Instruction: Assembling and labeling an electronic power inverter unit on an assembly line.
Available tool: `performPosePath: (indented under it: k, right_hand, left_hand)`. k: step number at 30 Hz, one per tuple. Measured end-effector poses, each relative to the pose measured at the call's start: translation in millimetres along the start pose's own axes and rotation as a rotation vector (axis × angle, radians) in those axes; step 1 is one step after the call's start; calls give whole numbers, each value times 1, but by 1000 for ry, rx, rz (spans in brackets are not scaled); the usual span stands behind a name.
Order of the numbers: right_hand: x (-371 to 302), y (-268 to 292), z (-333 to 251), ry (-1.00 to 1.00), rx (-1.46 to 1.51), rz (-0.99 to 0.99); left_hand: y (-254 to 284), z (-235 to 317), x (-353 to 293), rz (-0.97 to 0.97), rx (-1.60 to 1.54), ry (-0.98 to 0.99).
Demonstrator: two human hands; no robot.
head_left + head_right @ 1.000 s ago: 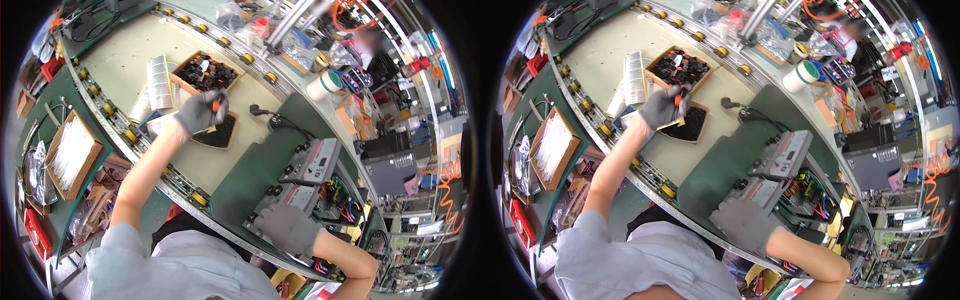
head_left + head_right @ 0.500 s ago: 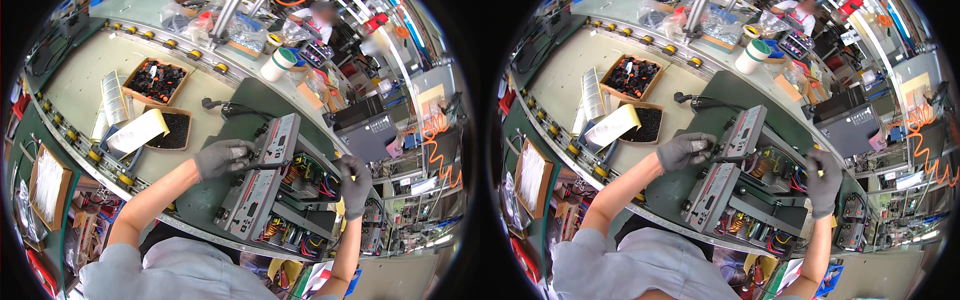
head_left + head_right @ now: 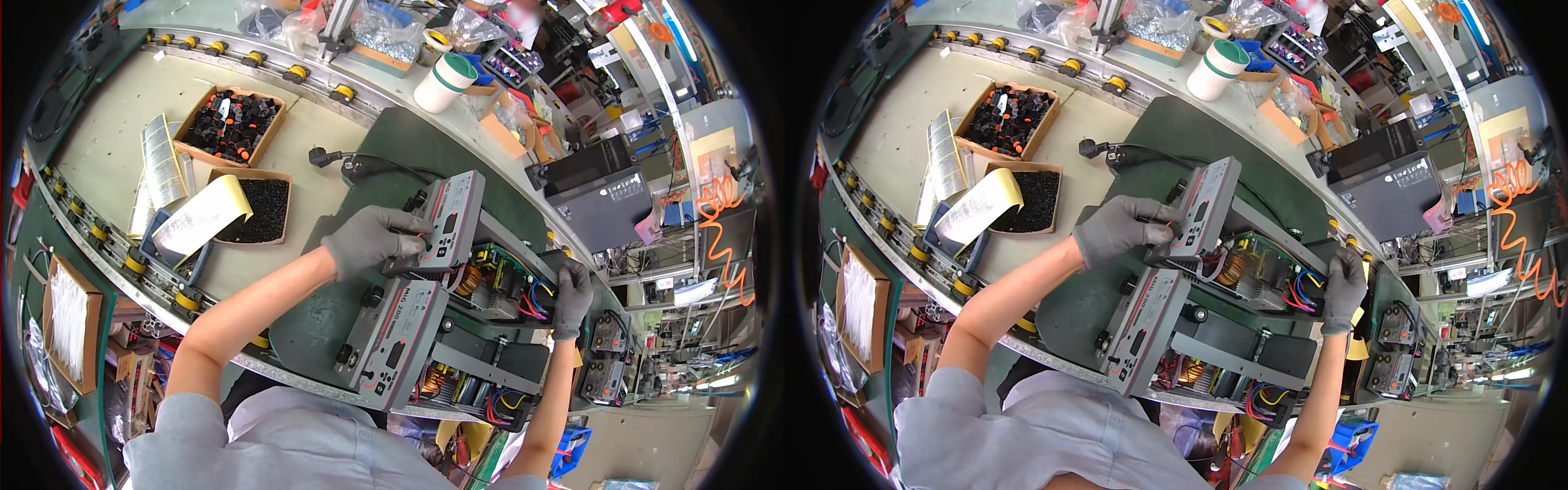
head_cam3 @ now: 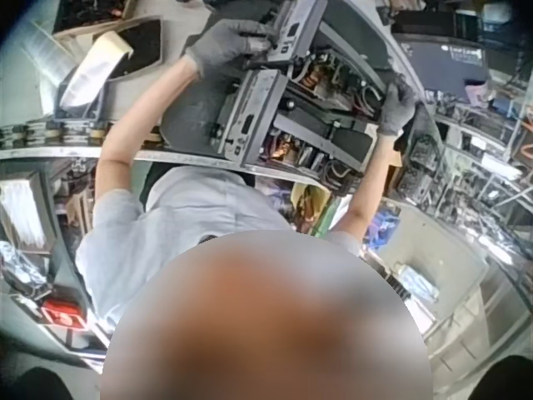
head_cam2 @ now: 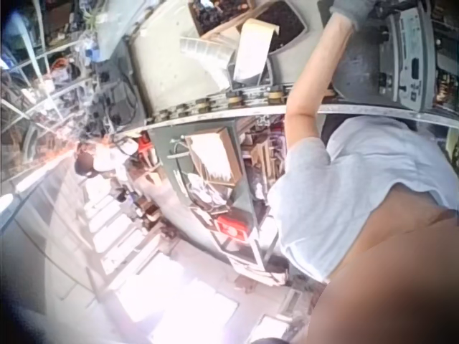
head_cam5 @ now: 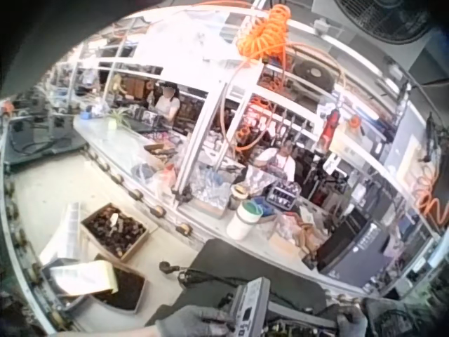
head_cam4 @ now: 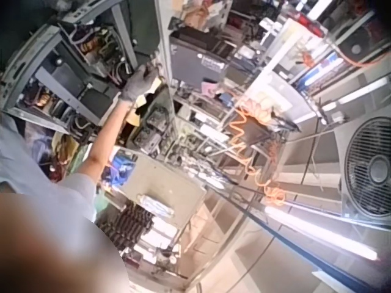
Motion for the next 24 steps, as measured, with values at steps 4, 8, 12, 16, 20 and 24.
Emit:
performPosePath:
  k: [4, 8, 12, 16, 20, 24]
  right_hand:
    - [0, -1, 0, -18, -6, -5]
    - [0, -1, -1, -15, 39, -3]
    - [-2, -4, -3, -50, 42, -3]
    - [-3, -9, -9, -28, 101, 25]
    - [-3, -14, -14, 3, 120, 16]
    - [-2, -17, -9, -68, 175, -49]
  left_hand:
    - [2, 0, 2, 15, -115, 45]
    - [4, -2, 5, 15, -87, 109]
    - [7, 0, 7, -3, 37, 37]
    - [11, -4, 6, -26, -41, 45]
    - [16, -10, 3, 18, -97, 57]
    - [15, -10, 3, -2, -55, 28]
Point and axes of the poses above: each hand's wrist, its own x-axis towards the middle knuckle, its own y-axis out of the back of the hand, z = x × y, the point moved 5 cm from there along x, towards the middle knuckle, and after that the axes turned 6 degrees about -y, right-handed, at the moved point
